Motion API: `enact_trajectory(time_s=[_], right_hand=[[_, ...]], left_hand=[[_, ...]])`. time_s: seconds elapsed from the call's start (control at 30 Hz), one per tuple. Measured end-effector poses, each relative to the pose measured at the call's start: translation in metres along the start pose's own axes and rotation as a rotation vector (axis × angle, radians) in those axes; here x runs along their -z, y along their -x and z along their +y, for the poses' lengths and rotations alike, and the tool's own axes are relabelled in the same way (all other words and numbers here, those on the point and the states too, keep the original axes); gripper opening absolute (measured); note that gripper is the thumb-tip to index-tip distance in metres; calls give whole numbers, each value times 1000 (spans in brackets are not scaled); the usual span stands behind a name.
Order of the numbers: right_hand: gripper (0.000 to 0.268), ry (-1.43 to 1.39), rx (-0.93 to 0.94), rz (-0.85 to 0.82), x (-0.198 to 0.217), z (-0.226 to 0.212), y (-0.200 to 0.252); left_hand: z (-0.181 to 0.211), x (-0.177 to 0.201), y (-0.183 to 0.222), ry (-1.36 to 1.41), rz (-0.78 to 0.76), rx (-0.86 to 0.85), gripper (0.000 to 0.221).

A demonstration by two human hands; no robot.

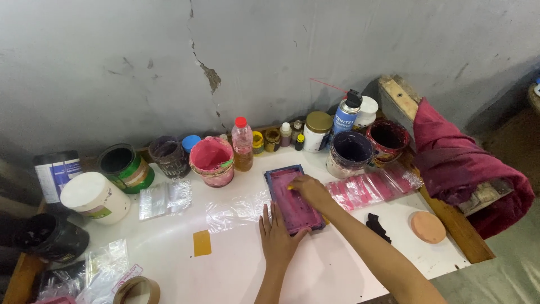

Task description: Applying and spreading pink ink onto a small screen printing frame using a manual spreader tool on a workbench.

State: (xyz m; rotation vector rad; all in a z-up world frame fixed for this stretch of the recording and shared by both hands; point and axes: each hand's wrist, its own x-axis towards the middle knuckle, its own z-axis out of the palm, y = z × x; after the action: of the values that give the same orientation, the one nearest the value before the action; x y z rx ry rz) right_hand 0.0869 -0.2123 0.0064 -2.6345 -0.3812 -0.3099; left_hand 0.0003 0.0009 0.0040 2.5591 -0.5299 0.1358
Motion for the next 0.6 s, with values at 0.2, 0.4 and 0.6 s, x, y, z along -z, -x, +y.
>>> enact_trajectory(time_s=[0.2,0.4,0.6], right_hand=[[34,58,-96,-109,-3,-13,48],[35,-52,-19,-87,28,-56,89],[31,-29,-128,-409,40,-54,73]], left_hand=[[-5,-10,0,-20,21,-5,126],[-6,-13,-1,-14,35,-6,128],[-6,-13,0,-40,56,-37,131]])
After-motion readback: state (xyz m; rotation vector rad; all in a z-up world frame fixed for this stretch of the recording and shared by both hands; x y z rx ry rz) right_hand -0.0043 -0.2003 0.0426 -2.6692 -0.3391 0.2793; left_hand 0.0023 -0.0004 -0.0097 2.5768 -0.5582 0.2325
